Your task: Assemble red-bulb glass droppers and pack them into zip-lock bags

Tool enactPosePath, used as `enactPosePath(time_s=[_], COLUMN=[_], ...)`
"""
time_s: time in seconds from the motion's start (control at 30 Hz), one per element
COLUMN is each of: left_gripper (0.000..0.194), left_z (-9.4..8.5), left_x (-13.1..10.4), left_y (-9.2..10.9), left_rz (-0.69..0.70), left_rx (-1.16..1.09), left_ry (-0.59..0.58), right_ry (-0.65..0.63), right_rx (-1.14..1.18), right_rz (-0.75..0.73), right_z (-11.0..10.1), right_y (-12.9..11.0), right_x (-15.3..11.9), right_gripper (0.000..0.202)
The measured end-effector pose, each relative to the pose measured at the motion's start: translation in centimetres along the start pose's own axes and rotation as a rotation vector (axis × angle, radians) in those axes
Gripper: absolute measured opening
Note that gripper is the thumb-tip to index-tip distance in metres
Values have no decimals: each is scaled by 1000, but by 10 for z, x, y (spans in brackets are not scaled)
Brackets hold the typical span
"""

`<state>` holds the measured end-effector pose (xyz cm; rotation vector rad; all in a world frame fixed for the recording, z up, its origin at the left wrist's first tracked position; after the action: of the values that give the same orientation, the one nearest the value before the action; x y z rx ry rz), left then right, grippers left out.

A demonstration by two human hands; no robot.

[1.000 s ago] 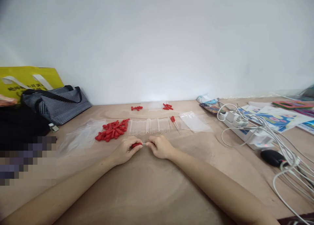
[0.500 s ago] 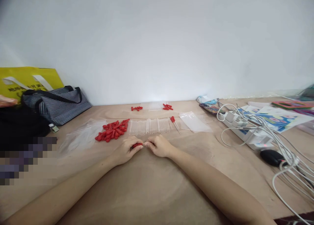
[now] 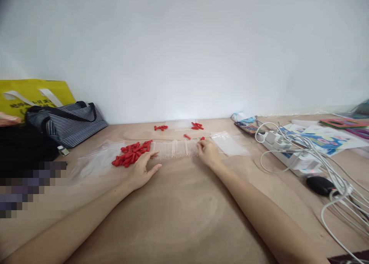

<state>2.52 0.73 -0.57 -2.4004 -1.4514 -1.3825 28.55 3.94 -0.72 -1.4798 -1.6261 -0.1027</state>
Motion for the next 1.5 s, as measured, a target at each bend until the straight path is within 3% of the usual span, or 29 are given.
enactPosePath(time_s=[0.13,0.27,0.77,1.03,1.13,1.33,1.5], left_gripper=[28,21,10,8,8,12,12], left_z=[1,0,-1,1,1,-14,-25], left_x=[-1,0,2,0,0,10,15], left_y=[0,3,5,4,3,-11,-29], left_rz=[40,61,69,57,58,-2,50], left_rx=[-19,1,-6,25,110,422,617], left_ry=[-70,-108,-138,-127,-88,130,124], right_ry=[20,-59,-147,-36,-108,-245,-249], right_rx=[-363,-488,-475,-445,-426,-468,-494], right_rz=[320,409,430,206,189,265,289], right_z=[-6,-6,-3,-2,2,13,21], right_y=[29,35,30,24,15,2,2], right_x=[12,14,7,7,12,22,25], right_gripper=[31,33,30,29,27,28,27])
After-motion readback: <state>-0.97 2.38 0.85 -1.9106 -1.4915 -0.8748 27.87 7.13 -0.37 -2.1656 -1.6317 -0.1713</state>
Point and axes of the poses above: each hand's wrist, its own x-axis towards the middle knuckle, its own z-axis out of the palm, y = z × x, the point moved 1 cm from there along x, towards the middle knuckle, and after that the axes turned 15 degrees about y, right-handed, at the moved point
